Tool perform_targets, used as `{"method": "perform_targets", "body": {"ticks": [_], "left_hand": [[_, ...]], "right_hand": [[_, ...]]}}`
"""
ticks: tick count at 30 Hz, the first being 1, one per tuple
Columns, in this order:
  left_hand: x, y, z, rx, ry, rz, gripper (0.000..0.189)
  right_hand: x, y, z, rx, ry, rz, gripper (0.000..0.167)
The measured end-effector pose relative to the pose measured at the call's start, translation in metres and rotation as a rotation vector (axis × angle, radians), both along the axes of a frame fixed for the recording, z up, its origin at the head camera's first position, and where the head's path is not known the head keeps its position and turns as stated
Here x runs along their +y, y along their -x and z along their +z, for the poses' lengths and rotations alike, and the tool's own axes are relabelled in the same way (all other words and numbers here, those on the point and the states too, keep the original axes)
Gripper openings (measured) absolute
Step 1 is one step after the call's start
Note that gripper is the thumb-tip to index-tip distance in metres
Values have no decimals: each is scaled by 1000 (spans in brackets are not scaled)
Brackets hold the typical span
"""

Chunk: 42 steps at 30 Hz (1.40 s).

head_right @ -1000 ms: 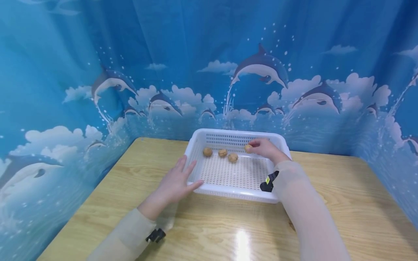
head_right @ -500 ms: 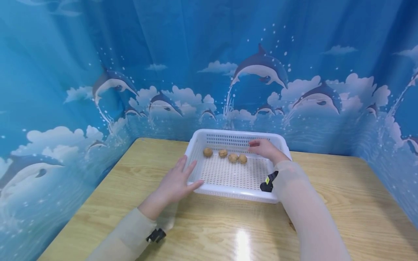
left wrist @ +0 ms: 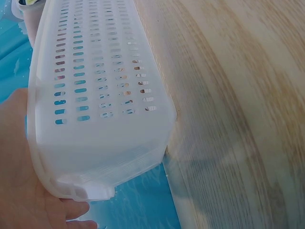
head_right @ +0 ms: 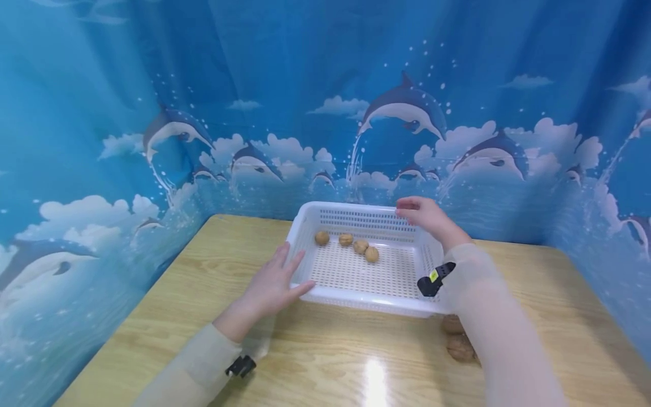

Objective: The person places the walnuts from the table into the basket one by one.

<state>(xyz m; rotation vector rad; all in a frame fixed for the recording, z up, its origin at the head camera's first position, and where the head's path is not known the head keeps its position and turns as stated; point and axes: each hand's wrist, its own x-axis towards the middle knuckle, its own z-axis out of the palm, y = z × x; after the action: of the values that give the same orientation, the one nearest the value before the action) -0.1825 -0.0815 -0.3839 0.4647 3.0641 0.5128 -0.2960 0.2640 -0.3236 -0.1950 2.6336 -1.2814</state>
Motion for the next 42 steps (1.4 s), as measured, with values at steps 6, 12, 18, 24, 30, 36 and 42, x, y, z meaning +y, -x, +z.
{"method": "perform_targets", "body": {"ticks": [6, 12, 18, 24, 30, 36, 42], "left_hand": [[-2, 0, 0, 7, 0, -4, 84], [-2, 0, 0, 5, 3, -8, 85], [-2, 1, 1, -9, 3, -4, 85], [-2, 1, 0, -9, 19, -2, 85], [-1, 1, 0, -10, -3, 1, 82], [0, 0, 1, -11, -8, 6, 82], [0, 0, 0, 0, 0, 2, 82]], "right_hand": [[21, -18, 19, 14, -1, -13, 82], [41, -40, 23, 12, -35, 11, 85], [59, -57, 15, 0, -47, 35, 84], [71, -72, 3, 13, -38, 37, 73], [81, -91, -7, 25, -40, 56, 67], [93, -111, -16, 60, -48, 67, 61], [106, -129, -27, 108, -42, 75, 53]]}}
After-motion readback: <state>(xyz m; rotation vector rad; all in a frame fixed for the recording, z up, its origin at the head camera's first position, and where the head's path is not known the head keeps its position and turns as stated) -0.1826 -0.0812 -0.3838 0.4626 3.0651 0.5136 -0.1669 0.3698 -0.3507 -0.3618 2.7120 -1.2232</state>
